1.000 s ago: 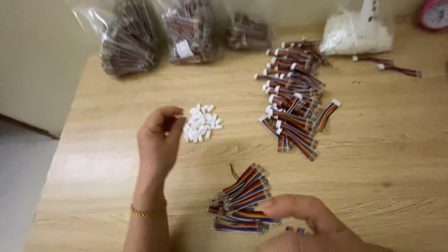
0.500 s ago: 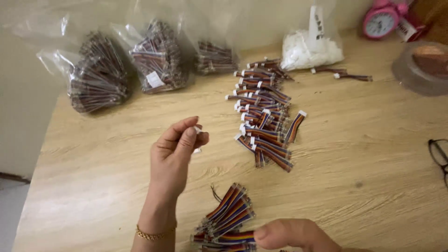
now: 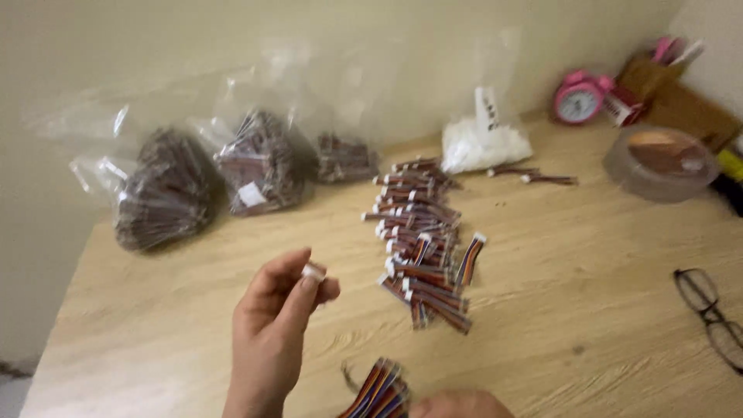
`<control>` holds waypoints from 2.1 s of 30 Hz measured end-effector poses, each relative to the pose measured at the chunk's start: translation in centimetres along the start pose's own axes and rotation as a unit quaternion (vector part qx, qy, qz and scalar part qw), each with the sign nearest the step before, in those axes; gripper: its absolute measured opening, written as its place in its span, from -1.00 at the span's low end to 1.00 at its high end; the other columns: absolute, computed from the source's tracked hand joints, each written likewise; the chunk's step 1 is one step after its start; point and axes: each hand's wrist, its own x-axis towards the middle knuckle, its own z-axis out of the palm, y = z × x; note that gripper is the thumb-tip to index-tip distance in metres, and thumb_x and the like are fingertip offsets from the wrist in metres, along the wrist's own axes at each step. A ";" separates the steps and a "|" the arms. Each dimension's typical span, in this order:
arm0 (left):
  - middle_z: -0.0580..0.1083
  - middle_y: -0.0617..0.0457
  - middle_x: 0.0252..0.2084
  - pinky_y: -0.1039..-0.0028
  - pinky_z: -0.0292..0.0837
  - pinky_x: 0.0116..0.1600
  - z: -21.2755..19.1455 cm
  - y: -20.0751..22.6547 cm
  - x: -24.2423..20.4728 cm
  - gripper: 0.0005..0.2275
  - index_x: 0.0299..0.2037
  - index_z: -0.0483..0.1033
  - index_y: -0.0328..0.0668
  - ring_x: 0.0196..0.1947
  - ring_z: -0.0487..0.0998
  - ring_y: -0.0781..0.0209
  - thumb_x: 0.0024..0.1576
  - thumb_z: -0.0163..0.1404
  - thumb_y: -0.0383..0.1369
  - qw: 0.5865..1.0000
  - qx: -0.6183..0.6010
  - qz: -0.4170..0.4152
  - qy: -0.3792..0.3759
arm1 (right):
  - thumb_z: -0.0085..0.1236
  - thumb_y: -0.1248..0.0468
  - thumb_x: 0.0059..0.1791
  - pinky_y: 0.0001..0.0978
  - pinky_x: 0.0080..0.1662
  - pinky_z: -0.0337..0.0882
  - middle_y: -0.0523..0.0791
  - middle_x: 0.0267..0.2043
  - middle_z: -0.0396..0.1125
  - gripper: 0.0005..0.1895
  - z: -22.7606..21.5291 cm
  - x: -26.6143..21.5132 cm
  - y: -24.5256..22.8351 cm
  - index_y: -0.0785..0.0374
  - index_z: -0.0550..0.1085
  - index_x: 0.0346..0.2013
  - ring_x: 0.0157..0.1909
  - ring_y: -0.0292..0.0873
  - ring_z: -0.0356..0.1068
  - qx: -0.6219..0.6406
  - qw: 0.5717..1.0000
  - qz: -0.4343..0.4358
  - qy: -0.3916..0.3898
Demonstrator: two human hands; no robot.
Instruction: Assembling wire harnesses by inserting wire bundles into plastic connectors.
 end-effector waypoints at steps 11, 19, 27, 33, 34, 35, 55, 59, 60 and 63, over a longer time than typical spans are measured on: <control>0.50 -0.21 -0.38 0.19 0.59 -0.16 -0.9 -4.1 -0.5 -0.83 -0.17 0.48 -0.41 -0.41 0.59 -0.07 0.04 0.01 -0.62 0.996 -0.066 -0.059 0.022 | 0.14 0.06 -0.03 -0.31 0.18 0.24 0.00 0.12 0.44 -0.54 -1.1 3.6 2.5 0.33 0.44 0.01 0.19 -0.13 0.40 -0.075 0.985 -0.123 -0.095; 0.47 -0.15 -0.32 0.25 0.54 -0.06 -4.1 -7.3 -0.5 -0.83 -0.12 0.46 -0.41 -0.35 0.52 0.04 0.08 -0.03 -0.63 0.990 -0.037 -0.133 0.036 | -0.35 0.24 0.12 -0.07 0.14 0.19 -0.20 -0.47 0.04 -0.70 4.9 10.6 -5.8 0.07 0.38 -0.39 -0.39 -0.14 0.10 -0.347 0.783 -0.481 -0.190; 0.50 -0.08 -0.24 0.41 0.56 -0.08 -3.5 -8.5 -1.4 -0.65 0.15 0.35 -0.32 -0.24 0.53 0.24 0.13 -0.03 -0.60 1.000 0.011 -0.003 -0.027 | 0.12 0.29 -0.06 -0.26 -0.15 0.46 -0.07 -0.44 0.51 -0.89 5.8 16.2 -0.1 0.21 0.60 -0.34 -0.29 -0.14 0.51 -0.244 0.951 -0.115 -0.148; 0.52 -0.12 -0.26 0.44 0.55 -0.12 -4.2 -9.5 -1.2 -0.67 0.14 0.37 -0.32 -0.27 0.55 0.23 0.15 -0.06 -0.60 0.998 0.010 0.031 -0.048 | 0.13 0.29 -0.05 -0.25 -0.18 0.42 -0.09 -0.50 0.48 -0.89 6.7 15.1 -2.3 0.19 0.60 -0.37 -0.38 -0.15 0.47 -0.278 0.937 -0.099 -0.185; 0.52 -0.12 -0.26 0.44 0.55 -0.12 -4.3 -9.5 -1.2 -0.67 0.14 0.37 -0.32 -0.27 0.55 0.23 0.15 -0.06 -0.60 0.999 0.011 0.028 -0.044 | 0.13 0.29 -0.05 -0.25 -0.18 0.42 -0.09 -0.50 0.48 -0.89 6.6 14.2 -2.6 0.19 0.60 -0.37 -0.38 -0.15 0.47 -0.277 0.937 -0.096 -0.189; 0.52 -0.10 -0.25 0.45 0.56 -0.13 -4.2 -9.5 -1.2 -0.70 0.11 0.40 -0.34 -0.27 0.55 0.24 0.15 -0.05 -0.61 0.999 0.000 0.025 -0.032 | 0.13 0.28 -0.06 -0.32 -0.20 0.41 -0.14 -0.54 0.44 -0.89 6.5 13.5 -2.8 0.15 0.58 -0.44 -0.41 -0.17 0.45 -0.296 0.920 -0.151 -0.206; 0.51 -0.08 -0.23 0.38 0.60 -0.10 -4.9 -8.9 -0.7 -0.83 -0.09 0.50 -0.38 -0.29 0.57 0.24 0.14 -0.04 -0.60 0.999 0.039 0.018 0.021 | 0.33 0.30 -0.15 -0.24 0.15 0.38 0.02 0.14 0.42 -0.53 -1.9 0.4 5.3 0.33 0.46 0.03 0.19 -0.08 0.45 0.022 0.962 0.136 -0.235; 0.54 0.01 -0.24 0.54 0.51 -0.14 -4.7 -8.4 -0.6 -0.88 -0.16 0.53 -0.30 -0.35 0.56 0.26 0.14 -0.02 -0.53 0.998 0.044 -0.016 0.043 | 0.09 0.30 -0.19 -0.17 -0.09 0.29 -0.12 -0.24 0.34 -0.84 3.5 6.2 2.3 0.13 0.45 -0.32 -0.15 -0.11 0.27 -0.385 0.874 -0.052 -0.292; 0.54 0.01 -0.25 0.55 0.50 -0.15 -4.6 -8.5 -0.7 -0.89 -0.17 0.53 -0.29 -0.36 0.56 0.24 0.15 -0.02 -0.52 0.998 0.028 -0.028 0.044 | -0.16 0.32 -0.23 0.00 -0.38 0.23 -0.19 -0.67 0.27 -0.77 6.2 8.6 0.6 0.00 0.45 -0.69 -0.54 -0.06 0.14 -0.705 0.590 -0.282 -0.275; 0.53 -0.05 -0.27 0.51 0.52 -0.16 -4.9 -8.6 -0.3 -0.87 -0.16 0.54 -0.32 -0.37 0.55 0.21 0.15 -0.03 -0.51 0.998 0.002 -0.047 0.042 | -0.06 0.14 0.02 -0.41 -0.26 0.24 -0.23 -0.54 0.27 -0.74 5.9 12.6 -4.8 0.15 0.43 -0.51 -0.44 -0.25 0.25 -0.308 0.896 -0.235 -0.215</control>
